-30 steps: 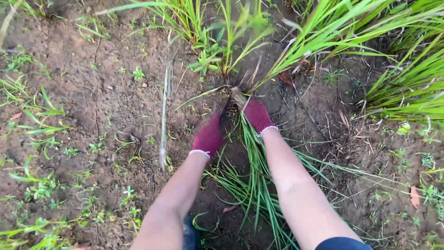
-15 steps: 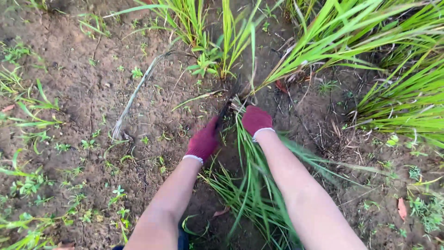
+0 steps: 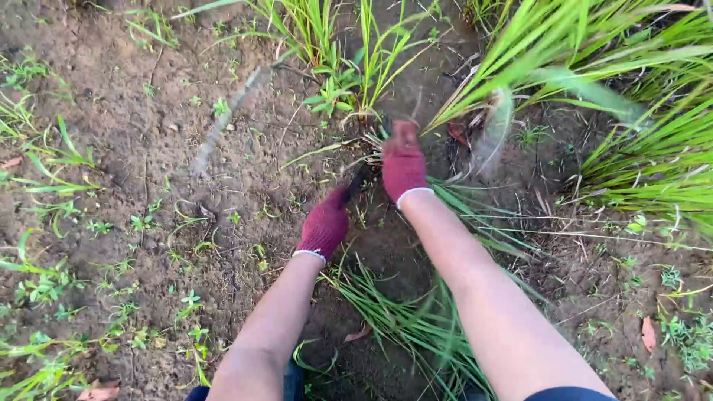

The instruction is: Cutting clumps of tall green grass using a handheld sickle in an outdoor field.

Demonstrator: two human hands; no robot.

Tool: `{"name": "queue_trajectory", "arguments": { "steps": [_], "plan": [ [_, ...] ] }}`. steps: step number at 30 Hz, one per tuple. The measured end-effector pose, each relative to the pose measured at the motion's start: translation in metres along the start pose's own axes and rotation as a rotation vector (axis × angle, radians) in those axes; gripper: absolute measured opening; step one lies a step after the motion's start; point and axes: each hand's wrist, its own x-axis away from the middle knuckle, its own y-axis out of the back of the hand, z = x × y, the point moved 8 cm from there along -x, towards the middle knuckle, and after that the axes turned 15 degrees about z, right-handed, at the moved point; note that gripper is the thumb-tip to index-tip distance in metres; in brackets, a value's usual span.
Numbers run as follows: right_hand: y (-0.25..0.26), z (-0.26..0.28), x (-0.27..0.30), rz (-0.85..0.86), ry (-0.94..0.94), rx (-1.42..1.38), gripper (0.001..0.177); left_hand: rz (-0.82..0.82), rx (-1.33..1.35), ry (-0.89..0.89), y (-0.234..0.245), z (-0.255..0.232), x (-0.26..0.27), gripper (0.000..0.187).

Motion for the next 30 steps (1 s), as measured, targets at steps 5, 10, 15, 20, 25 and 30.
{"name": "queue_trajectory", "arguments": {
  "steps": [5,10,15,20,25,30],
  "plan": [
    [-0.002,-0.023,0.034,0.683,-0.172,-0.498,0.031,0.018,-0.152,0.147,0.032,-0.039,0.016,0.045],
    [-0.076,-0.03,0.059,0.592,-0.274,-0.783,0.049,-0.515,0.028,-0.309,0.066,-0.084,0.022,0.048],
    [-0.123,-0.034,0.062,0.517,-0.326,-0.955,0.065,-0.348,-0.094,-0.195,-0.003,-0.014,-0.015,0.053],
    [-0.127,-0.041,0.059,0.609,-0.464,-1.194,0.072,-0.048,-0.333,-0.091,0.031,-0.069,0.005,0.047],
    [-0.139,-0.036,0.073,0.611,-0.525,-1.413,0.056,-0.355,-0.048,-0.363,0.024,-0.077,0.028,0.046],
    [-0.158,-0.039,0.065,0.434,-0.463,-1.572,0.05,0.039,-0.258,0.019,-0.003,-0.031,-0.001,0.056]
  ]
}}
